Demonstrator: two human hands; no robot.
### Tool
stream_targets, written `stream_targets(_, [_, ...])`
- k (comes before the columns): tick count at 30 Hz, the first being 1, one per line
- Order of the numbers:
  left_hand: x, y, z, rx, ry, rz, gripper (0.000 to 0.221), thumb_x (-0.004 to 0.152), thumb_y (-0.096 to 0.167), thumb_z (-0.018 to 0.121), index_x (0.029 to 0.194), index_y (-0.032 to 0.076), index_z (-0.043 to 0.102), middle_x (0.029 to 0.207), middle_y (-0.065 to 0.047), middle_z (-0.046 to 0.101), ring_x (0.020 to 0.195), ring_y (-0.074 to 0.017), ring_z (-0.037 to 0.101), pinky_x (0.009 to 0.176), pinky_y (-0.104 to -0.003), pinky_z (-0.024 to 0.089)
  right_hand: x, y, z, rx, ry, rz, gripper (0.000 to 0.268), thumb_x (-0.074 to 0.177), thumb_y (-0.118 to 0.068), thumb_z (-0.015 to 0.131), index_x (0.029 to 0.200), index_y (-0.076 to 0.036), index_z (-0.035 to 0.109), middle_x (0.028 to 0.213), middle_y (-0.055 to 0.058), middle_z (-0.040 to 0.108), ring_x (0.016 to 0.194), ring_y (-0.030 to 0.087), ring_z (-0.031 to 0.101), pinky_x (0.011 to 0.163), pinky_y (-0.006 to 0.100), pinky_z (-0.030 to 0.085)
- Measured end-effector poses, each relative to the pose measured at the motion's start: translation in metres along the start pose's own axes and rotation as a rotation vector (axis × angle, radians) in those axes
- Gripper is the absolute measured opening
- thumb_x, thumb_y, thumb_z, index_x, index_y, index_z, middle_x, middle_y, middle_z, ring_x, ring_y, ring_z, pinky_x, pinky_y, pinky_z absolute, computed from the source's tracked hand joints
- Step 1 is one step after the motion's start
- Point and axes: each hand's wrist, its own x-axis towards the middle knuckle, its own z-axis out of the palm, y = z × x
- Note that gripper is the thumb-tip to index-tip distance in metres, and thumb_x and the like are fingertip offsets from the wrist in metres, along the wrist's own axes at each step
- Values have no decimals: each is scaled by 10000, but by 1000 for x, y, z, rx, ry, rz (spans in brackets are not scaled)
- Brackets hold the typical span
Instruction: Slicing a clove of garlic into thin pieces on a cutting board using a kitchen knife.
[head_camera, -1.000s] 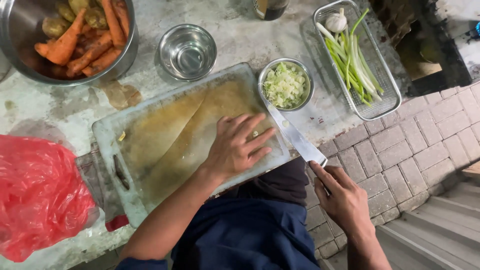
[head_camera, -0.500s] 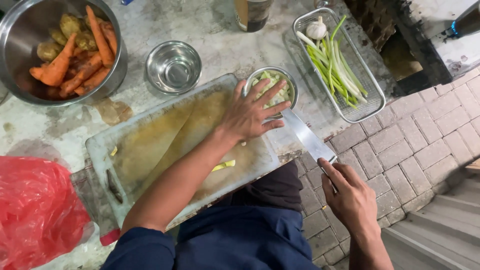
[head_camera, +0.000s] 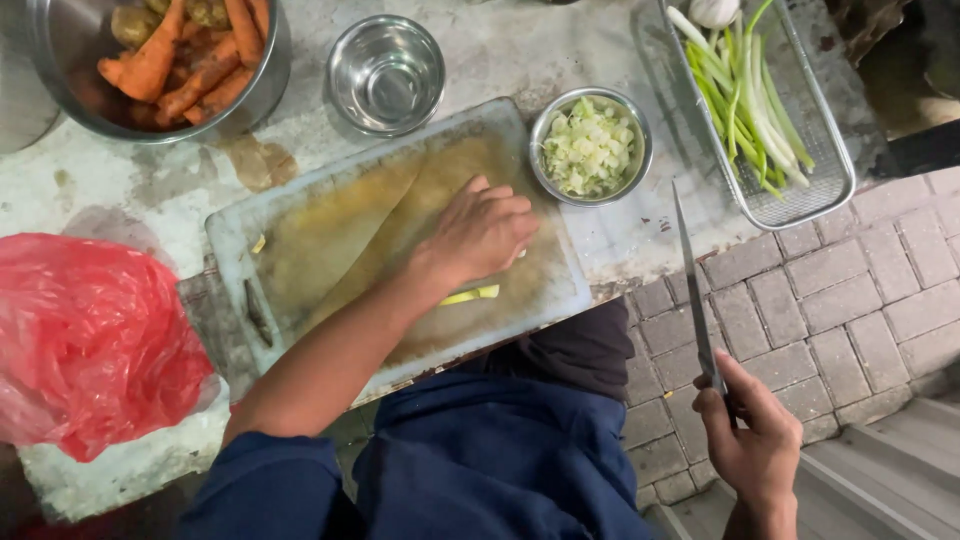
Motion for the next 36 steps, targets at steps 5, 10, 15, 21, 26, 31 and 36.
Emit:
stream_targets(5, [-7, 3, -5, -77, -165, -38, 91, 795, 164, 720, 706, 181, 728, 703, 27, 586, 735, -244, 583, 688, -403, 380, 1, -8, 8, 92, -64, 30, 368, 912, -18, 614, 1279, -25, 636, 956, 102, 741, 719, 109, 711, 757, 239, 576])
stream_targets(10, [-3, 1, -10, -107, -184, 23, 265, 808, 36, 638, 579, 170, 645, 665, 36, 503, 651, -224, 493, 641, -388, 333, 1, -7, 8, 79, -71, 17, 369, 905, -49, 623, 1273, -39, 642, 1008, 98, 746, 839, 119, 726, 824, 252, 582])
stream_targets(15, [-4, -3, -19, -169, -248, 74, 377, 879, 162, 742, 547, 157, 563, 684, 36, 482, 654, -201, 506, 685, -373, 396, -4, -5, 9, 19, -87, 51, 385, 897, -85, 626, 1282, -87, 645, 960, 36, 752, 782, 99, 721, 768, 247, 571])
stream_targets(21, [-9, -16, 6, -285, -114, 67, 109, 823, 206, 820, 738, 253, 771, 721, 64, 559, 694, -179, 580, 642, -358, 393, -6, -2, 19, 118, -197, 276, 421, 871, -117, 617, 1291, -95, 643, 841, 32, 778, 653, 102, 731, 675, 242, 570])
stream_targets(26, [-3, -13, 8, -384, -130, -88, 72, 813, 281, 801, 879, 256, 817, 841, 74, 646, 796, -187, 623, 760, -402, 449, -18, 9, 24, 680, -389, 428, 455, 912, -68, 507, 1359, 20, 513, 631, 113, 610, 447, 177, 554, 414, 293, 492])
stream_targets(31, [-2, -9, 22, -463, -78, -165, 77, 832, 300, 780, 873, 244, 813, 887, 83, 662, 756, -187, 631, 729, -407, 428, -28, 9, 38, 975, -491, 630, 496, 907, -31, 511, 1399, 30, 485, 688, 173, 590, 424, 227, 508, 377, 319, 449])
stream_targets(36, [-7, -10, 26, -493, -54, -175, 89, 830, 300, 787, 909, 266, 811, 929, 121, 670, 772, -132, 619, 780, -357, 371, -29, 3, 51, 990, -514, 576, 476, 903, -27, 506, 1378, 13, 520, 696, 158, 585, 451, 212, 525, 355, 300, 453])
